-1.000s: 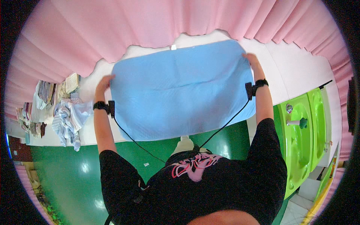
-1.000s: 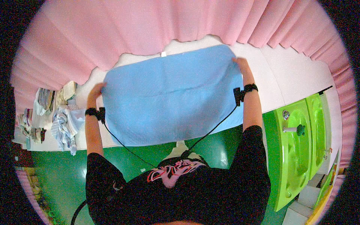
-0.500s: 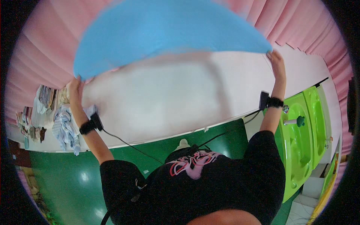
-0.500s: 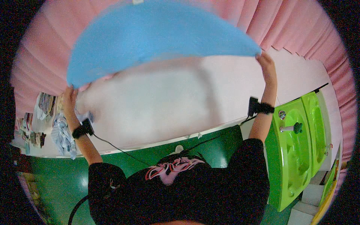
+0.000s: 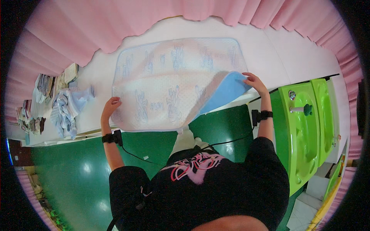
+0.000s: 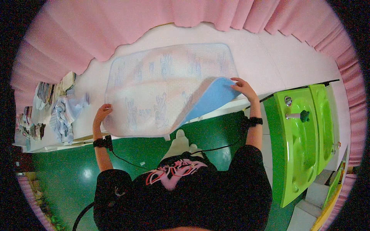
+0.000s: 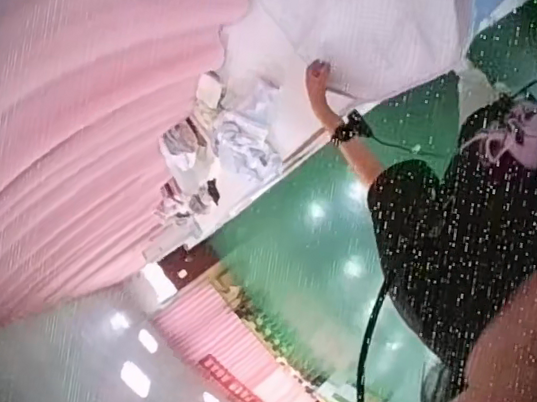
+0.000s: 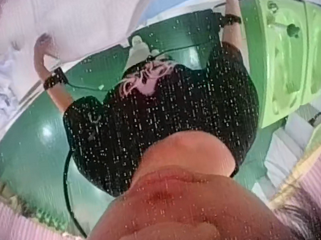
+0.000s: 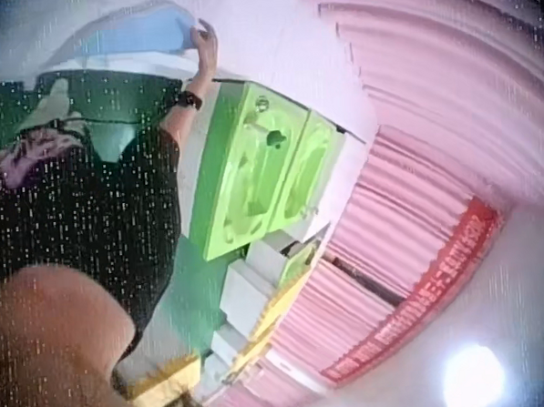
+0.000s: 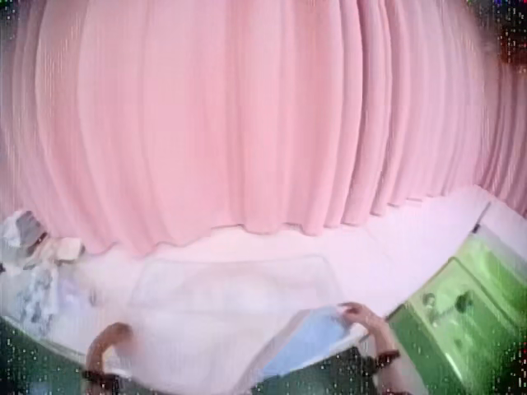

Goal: The person spreads out and folds a blue pad on a table, then spreads out a striped baby romper, smooths it, and folds it into a compact bundle before placing it on a stack of clothes.

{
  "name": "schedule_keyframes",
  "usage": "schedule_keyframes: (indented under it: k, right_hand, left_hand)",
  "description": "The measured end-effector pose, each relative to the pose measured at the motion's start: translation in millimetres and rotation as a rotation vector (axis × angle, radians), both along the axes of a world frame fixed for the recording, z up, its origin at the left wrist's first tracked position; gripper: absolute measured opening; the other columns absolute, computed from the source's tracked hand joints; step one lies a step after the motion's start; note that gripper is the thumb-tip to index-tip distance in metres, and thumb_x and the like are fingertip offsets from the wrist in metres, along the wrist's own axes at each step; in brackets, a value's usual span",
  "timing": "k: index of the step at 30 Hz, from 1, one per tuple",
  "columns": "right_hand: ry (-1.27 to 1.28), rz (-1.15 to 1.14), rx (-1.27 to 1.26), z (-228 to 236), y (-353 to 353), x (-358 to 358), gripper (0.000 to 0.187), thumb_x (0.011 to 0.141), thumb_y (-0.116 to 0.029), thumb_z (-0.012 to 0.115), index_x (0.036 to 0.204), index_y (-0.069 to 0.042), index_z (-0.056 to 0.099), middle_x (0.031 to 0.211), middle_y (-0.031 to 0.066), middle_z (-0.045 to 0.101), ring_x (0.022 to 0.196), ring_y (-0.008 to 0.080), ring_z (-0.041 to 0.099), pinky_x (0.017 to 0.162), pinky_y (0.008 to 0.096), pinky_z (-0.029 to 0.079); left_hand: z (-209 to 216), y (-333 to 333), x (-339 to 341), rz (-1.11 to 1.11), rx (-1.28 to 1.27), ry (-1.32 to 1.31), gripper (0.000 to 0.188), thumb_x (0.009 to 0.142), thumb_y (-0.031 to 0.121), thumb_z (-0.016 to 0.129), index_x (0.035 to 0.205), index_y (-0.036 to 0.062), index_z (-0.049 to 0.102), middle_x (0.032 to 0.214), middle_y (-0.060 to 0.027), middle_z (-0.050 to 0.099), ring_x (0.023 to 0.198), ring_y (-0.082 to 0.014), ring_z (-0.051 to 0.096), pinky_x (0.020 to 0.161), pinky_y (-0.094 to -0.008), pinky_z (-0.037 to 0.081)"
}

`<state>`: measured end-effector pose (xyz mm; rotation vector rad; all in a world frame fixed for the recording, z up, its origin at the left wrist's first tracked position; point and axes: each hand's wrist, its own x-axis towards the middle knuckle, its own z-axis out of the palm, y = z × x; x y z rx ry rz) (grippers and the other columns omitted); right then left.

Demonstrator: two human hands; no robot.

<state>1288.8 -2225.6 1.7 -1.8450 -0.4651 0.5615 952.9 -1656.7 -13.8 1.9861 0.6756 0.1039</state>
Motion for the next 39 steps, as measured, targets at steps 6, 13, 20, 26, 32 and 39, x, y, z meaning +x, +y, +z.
schedule_keyframes:
  k: [6,13,20,26,32,39]
  right_hand:
    - [-0.205,0.129,-0.162,-12.9,-14.8,-21.2,0.024,0.072,-0.017,0.059,0.09,-0.003,0.05,0.073,0.0043,0.054,0.071,0.0105,0.048,0.065,0.0236,0.039]
    - [-0.337,-0.156,-0.062,-45.0,-66.5,-44.8,0.016,0.077,-0.009,0.052,0.091,-0.003,0.047,0.067,0.003,0.05,0.068,0.0096,0.047,0.063,0.0214,0.039]
    - [-0.248,-0.125,-0.042,-33.2,-64.0,-62.1,0.027,0.076,-0.013,0.052,0.101,-0.004,0.049,0.071,0.0016,0.05,0.069,0.0096,0.045,0.066,0.0217,0.037]
    - [-0.146,-0.018,-0.17,-23.8,-82.3,-51.2,0.019,0.077,-0.015,0.05,0.091,-0.002,0.051,0.076,-0.001,0.049,0.073,0.0077,0.043,0.069,0.0207,0.035]
    - [-0.316,-0.319,0.145,19.6,-79.9,-40.8,0.015,0.081,-0.016,0.047,0.089,-0.004,0.048,0.076,-0.0022,0.046,0.075,0.0067,0.041,0.071,0.0202,0.032]
    - [-0.386,-0.437,0.202,22.3,-29.3,38.8,0.019,0.082,-0.02,0.046,0.094,-0.006,0.048,0.068,0.0006,0.049,0.06,0.0066,0.041,0.053,0.0194,0.034]
  left_hand:
    - [-34.1,6.1,-41.8,-0.005,0.411,-0.096,0.026,0.069,-0.001,0.044,0.093,-0.0001,0.054,0.093,-0.0133,0.055,0.09,-0.0223,0.051,0.081,-0.0303,0.038]
    - [-47.1,-47.8,-90.7,0.002,0.979,0.132,0.059,0.062,-0.004,0.043,0.118,0.009,0.033,0.121,-0.0167,0.032,0.111,-0.0311,0.031,0.092,-0.039,0.026]
    - [-45.8,-84.5,-114.2,-0.007,1.306,0.199,0.072,0.061,0.002,0.056,0.124,0.0166,0.025,0.129,-0.0112,0.022,0.118,-0.0281,0.022,0.094,-0.0432,0.021]
    - [-18.3,-64.0,-107.0,-0.019,0.872,0.009,0.048,0.059,-0.006,0.051,0.104,0.0103,0.05,0.111,-0.0101,0.045,0.105,-0.0245,0.04,0.089,-0.0337,0.031]
    - [51.4,-27.9,-89.1,0.179,0.33,-0.173,0.017,0.074,0.007,0.053,0.086,-0.004,0.056,0.072,-0.0019,0.056,0.064,-0.0082,0.048,0.059,-0.0212,0.038]
    - [63.5,33.4,22.6,0.256,0.597,-0.078,0.032,0.077,0.027,0.052,0.086,-0.0032,0.054,0.064,-0.009,0.054,0.057,-0.0162,0.048,0.054,-0.026,0.038]
